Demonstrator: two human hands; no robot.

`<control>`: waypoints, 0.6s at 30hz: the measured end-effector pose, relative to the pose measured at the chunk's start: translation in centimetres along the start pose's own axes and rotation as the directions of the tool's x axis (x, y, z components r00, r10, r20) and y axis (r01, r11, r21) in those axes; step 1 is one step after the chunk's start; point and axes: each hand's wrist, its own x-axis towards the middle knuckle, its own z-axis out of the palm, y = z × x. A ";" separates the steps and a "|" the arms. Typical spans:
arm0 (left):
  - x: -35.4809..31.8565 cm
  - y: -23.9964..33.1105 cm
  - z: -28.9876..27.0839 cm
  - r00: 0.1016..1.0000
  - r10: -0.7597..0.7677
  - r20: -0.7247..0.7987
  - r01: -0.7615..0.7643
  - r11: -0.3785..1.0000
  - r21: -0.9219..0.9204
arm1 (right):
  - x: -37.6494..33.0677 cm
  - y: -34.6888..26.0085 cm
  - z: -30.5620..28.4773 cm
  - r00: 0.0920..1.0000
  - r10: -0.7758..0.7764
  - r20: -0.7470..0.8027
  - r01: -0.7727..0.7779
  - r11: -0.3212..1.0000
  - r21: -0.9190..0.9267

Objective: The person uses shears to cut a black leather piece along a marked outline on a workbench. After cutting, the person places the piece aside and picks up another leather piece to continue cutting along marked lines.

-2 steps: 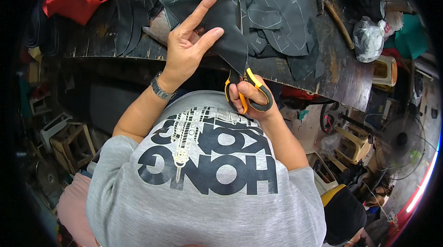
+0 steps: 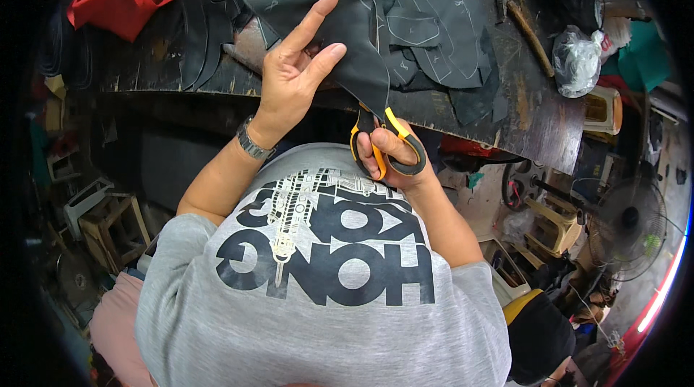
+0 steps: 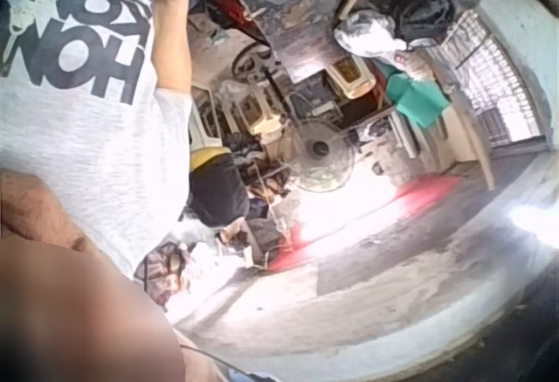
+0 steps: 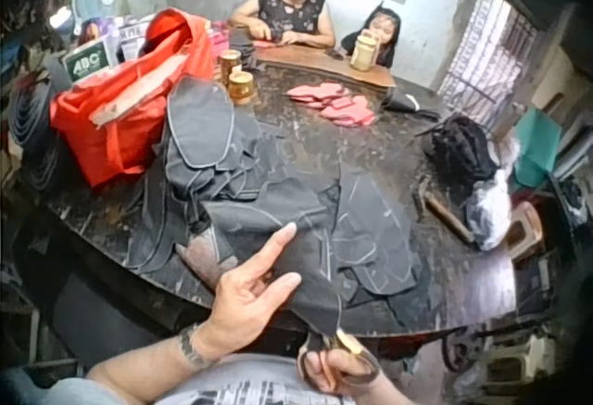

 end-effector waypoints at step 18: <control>-1.9 -0.4 1.1 0.999 -0.051 -0.004 0.049 0.986 -0.160 | 0.6 0.7 0.0 0.996 0.022 0.091 -0.029 0.996 0.084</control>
